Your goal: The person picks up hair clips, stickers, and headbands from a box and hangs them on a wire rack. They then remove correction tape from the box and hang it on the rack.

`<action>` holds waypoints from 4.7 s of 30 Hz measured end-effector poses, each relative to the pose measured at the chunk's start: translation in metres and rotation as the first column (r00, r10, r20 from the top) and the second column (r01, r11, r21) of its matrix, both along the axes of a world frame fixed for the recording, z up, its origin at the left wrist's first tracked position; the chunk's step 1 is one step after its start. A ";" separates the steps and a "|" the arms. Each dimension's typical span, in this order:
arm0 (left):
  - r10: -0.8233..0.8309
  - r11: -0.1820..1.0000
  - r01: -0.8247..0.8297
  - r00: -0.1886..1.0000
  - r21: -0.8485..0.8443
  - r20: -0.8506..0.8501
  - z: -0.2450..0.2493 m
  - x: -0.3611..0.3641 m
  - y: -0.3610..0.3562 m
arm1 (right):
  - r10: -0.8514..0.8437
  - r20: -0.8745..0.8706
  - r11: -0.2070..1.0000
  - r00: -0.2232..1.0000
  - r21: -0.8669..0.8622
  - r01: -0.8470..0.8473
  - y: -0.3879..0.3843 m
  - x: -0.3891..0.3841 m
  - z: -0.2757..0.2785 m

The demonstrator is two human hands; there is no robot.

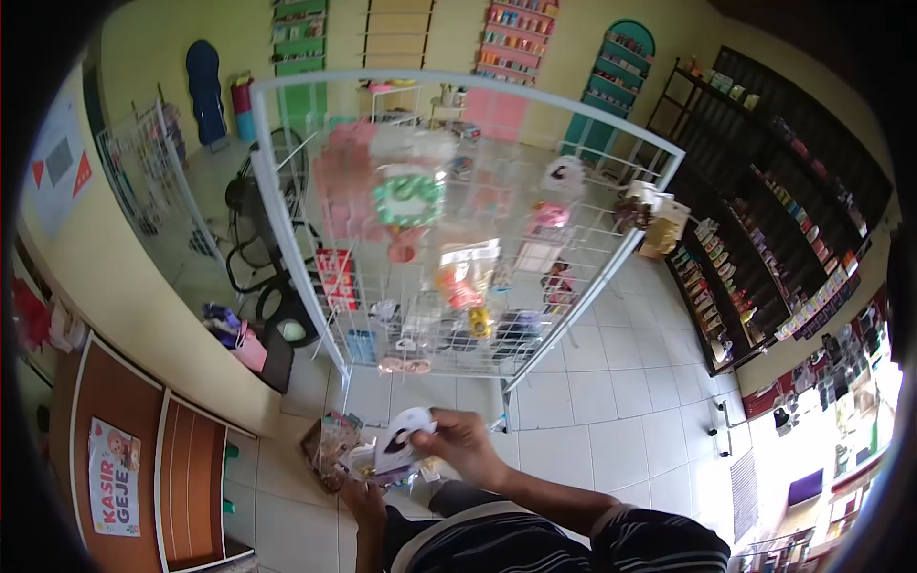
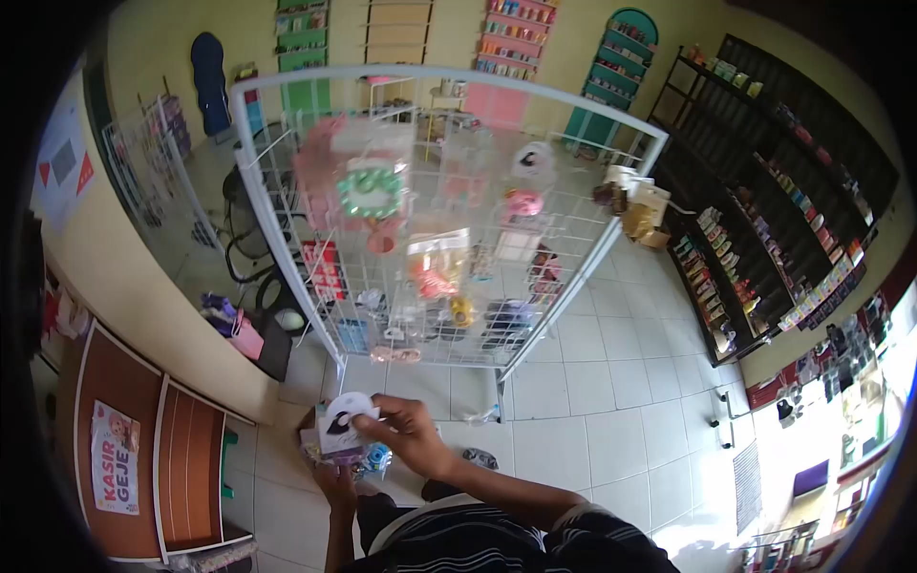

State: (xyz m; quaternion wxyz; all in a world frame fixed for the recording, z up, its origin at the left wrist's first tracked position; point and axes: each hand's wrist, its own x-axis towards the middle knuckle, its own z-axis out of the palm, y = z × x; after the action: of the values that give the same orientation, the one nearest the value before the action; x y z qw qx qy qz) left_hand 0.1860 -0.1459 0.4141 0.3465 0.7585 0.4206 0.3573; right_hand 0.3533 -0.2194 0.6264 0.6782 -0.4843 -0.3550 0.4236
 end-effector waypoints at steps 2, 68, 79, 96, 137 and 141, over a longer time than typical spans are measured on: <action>-0.043 0.986 0.026 0.993 0.163 0.105 0.042 0.032 -0.017 | -0.181 0.048 0.979 0.982 0.107 0.175 -0.029 0.028 0.031; -0.485 0.710 0.675 0.675 -0.201 0.555 0.210 0.164 0.025 | -0.720 0.127 0.680 0.682 0.325 0.657 -0.016 0.131 0.053; -0.568 0.737 0.675 0.619 0.000 0.542 0.261 0.203 0.025 | -0.893 0.240 0.448 0.382 0.566 0.692 -0.021 0.186 0.131; -0.651 0.755 0.573 0.596 0.320 0.470 0.305 0.351 0.046 | -0.873 0.452 0.451 0.180 0.612 0.649 0.002 0.265 0.101; -0.745 0.653 0.649 0.457 0.391 0.485 0.335 0.315 -0.002 | -0.886 0.342 0.458 0.311 0.552 0.697 -0.029 0.193 0.112; -0.739 0.664 0.630 0.472 0.403 0.480 0.327 0.334 0.007 | -0.881 0.365 0.462 0.301 0.528 0.713 -0.019 0.207 0.109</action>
State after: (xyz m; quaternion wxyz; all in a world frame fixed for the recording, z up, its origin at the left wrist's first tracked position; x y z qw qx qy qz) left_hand 0.5199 -0.1391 0.7412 0.5095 0.7309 -0.0870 0.4457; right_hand 0.5608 -0.2384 0.7350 0.7050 -0.6051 -0.3095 -0.2026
